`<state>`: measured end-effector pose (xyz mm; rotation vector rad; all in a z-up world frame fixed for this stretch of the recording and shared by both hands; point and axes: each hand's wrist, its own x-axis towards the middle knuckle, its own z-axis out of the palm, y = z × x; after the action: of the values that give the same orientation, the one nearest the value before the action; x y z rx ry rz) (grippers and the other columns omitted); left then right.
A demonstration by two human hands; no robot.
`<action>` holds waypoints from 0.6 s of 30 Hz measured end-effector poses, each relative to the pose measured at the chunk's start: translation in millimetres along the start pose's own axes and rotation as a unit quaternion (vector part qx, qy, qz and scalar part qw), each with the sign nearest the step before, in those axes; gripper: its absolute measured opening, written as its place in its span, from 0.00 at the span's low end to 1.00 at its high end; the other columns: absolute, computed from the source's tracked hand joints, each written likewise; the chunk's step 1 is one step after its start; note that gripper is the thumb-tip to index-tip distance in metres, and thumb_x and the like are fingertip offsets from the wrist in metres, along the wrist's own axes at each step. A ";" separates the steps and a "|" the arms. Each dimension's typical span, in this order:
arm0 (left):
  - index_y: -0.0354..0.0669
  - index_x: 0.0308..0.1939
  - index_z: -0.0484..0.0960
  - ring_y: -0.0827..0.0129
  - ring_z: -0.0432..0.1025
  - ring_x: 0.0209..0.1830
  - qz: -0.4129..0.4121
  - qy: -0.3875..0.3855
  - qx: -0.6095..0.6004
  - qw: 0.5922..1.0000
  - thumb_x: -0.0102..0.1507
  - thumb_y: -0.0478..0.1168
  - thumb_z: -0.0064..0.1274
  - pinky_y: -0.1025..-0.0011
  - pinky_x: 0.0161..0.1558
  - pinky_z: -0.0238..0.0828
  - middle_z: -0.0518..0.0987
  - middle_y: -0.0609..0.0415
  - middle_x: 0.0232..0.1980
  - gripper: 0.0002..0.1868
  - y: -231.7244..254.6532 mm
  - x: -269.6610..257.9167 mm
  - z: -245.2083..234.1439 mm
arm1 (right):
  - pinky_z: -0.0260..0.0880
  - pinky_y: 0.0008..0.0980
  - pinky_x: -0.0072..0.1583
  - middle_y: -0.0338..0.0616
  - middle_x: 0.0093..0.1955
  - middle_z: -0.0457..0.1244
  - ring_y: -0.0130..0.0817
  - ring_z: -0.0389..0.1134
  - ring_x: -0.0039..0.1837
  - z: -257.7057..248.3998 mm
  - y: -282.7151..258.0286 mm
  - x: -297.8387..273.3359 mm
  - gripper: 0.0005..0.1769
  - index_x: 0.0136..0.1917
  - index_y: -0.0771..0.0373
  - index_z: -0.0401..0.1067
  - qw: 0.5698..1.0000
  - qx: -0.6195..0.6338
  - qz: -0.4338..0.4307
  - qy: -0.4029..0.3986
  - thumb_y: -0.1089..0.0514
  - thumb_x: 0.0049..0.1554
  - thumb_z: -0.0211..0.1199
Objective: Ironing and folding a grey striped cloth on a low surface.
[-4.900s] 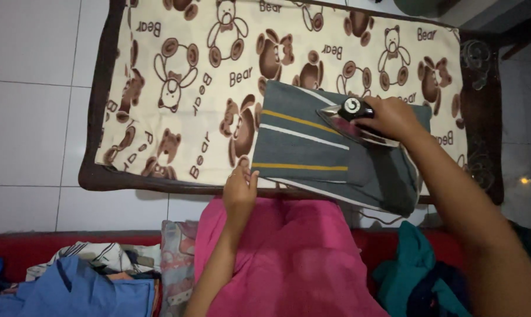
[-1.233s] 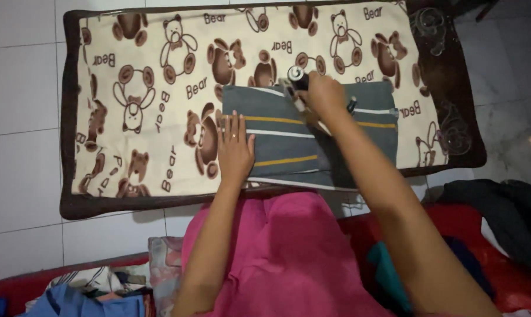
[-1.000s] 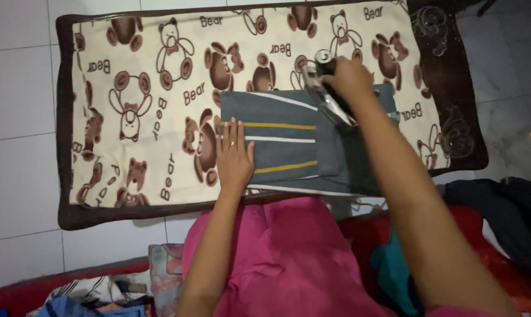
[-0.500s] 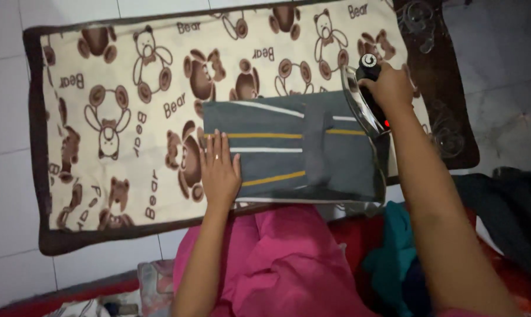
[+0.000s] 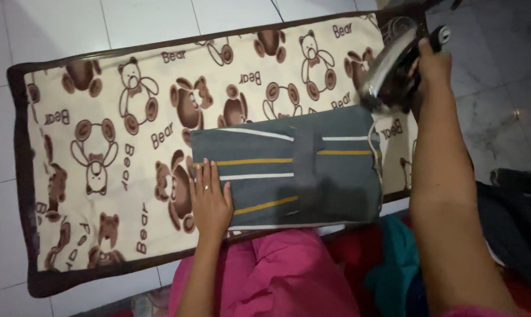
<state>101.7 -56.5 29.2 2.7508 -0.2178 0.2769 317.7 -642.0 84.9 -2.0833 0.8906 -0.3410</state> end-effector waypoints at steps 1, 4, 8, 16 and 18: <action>0.36 0.75 0.63 0.51 0.52 0.81 -0.004 -0.002 0.004 1.000 0.70 0.48 0.45 0.49 0.76 0.48 0.61 0.44 0.80 0.32 0.3 -0.3 -0.5 | 0.67 0.41 0.44 0.47 0.41 0.64 0.38 0.65 0.39 1.7 6.8 8.8 0.28 0.61 0.75 0.70 0.994 0.111 0.009 -0.018 0.45 0.68 0.67; 0.36 0.76 0.63 0.52 0.52 0.81 -0.011 -0.006 0.001 1.000 0.69 0.47 0.45 0.49 0.76 0.48 0.60 0.45 0.80 0.32 4.2 1.0 -2.3 | 0.70 0.41 0.48 0.50 0.48 0.61 0.34 0.62 0.42 22.1 24.0 30.6 0.36 0.76 0.71 0.46 0.952 0.304 -0.011 -0.010 0.51 0.72 0.63; 0.36 0.75 0.63 0.52 0.52 0.81 -0.005 0.006 -0.008 1.000 0.70 0.47 0.45 0.49 0.76 0.48 0.60 0.44 0.80 0.32 -1.1 -0.5 0.2 | 0.72 0.43 0.67 0.49 0.74 0.64 0.37 0.69 0.53 50.7 59.5 60.6 0.54 0.85 0.59 0.21 0.930 0.348 -0.085 0.076 0.51 0.72 0.65; 0.35 0.76 0.63 0.50 0.53 0.80 -0.005 0.003 -0.002 1.000 0.70 0.47 0.44 0.48 0.75 0.49 0.60 0.43 0.80 0.32 0.2 0.0 0.3 | 0.54 0.50 0.80 0.63 0.88 0.33 0.57 0.44 0.85 3.8 69.1 25.7 0.50 0.86 0.63 0.22 0.980 0.049 -0.096 0.166 0.44 0.75 0.57; 0.35 0.76 0.63 0.50 0.54 0.80 -0.003 0.001 0.001 1.000 0.70 0.47 0.44 0.47 0.76 0.50 0.61 0.44 0.80 0.32 1.0 0.4 -0.5 | 0.53 0.48 0.81 0.59 0.88 0.33 0.54 0.44 0.86 3.2 72.6 23.4 0.52 0.85 0.63 0.22 0.984 0.066 -0.045 0.161 0.41 0.73 0.56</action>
<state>101.8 -57.3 30.1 2.7536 -0.2079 0.2778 301.5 -686.2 24.8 -1.9794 0.9323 -0.7830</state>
